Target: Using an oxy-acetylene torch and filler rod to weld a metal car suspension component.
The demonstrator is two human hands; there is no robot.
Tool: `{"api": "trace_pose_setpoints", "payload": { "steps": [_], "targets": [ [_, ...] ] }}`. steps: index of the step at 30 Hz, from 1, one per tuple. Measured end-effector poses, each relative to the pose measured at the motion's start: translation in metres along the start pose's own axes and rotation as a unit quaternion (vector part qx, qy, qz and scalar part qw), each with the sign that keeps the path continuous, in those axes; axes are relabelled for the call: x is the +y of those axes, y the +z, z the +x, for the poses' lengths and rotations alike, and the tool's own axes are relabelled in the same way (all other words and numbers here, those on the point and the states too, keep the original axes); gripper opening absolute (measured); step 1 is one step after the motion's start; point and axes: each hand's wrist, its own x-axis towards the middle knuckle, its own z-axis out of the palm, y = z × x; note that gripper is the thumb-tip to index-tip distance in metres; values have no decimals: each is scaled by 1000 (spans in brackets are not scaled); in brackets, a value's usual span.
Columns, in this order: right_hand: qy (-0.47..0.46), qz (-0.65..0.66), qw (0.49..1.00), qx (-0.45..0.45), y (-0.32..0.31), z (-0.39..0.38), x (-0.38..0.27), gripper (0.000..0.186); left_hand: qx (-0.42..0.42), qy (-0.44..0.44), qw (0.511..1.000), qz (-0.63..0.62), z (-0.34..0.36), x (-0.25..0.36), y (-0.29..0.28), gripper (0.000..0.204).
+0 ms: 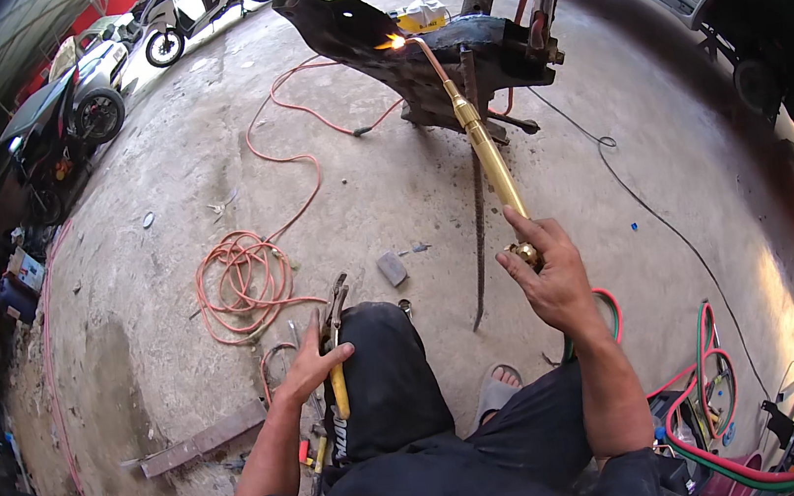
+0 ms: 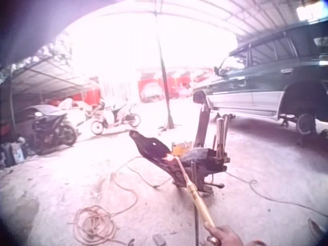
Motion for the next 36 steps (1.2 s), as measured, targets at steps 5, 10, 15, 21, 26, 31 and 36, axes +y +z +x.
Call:
{"api": "trace_pose_setpoints", "payload": {
  "steps": [5, 10, 15, 21, 26, 31, 36],
  "targets": [
    [-7, -3, 1000, -14, -1, -1, 3, 57, -36, -1, 999, 34, -29, 9, 2, 148],
    [12, 8, 1000, -20, -4, -2, 7, 57, -59, -4, 966, -253, -26, -20, 3, 128],
    [-8, 37, 999, -14, -6, 1, 14, 57, 11, 23, 962, -270, 4, 21, -27, 113],
    [-17, 25, 999, -38, -10, -2, 19, 59, 237, 286, 821, 434, 75, 252, -123, 98],
    [-2, 39, 998, -57, -12, -11, 18, 59, 276, 207, 638, 689, 119, 417, -104, 87],
    [17, 48, 993, -107, -22, -12, 30, 60, 234, 92, 579, 776, 142, 467, -73, 75],
    [19, 62, 988, -143, -26, -10, 44, 60, 224, 87, 579, 779, 160, 473, -60, 80]
  ]
}}
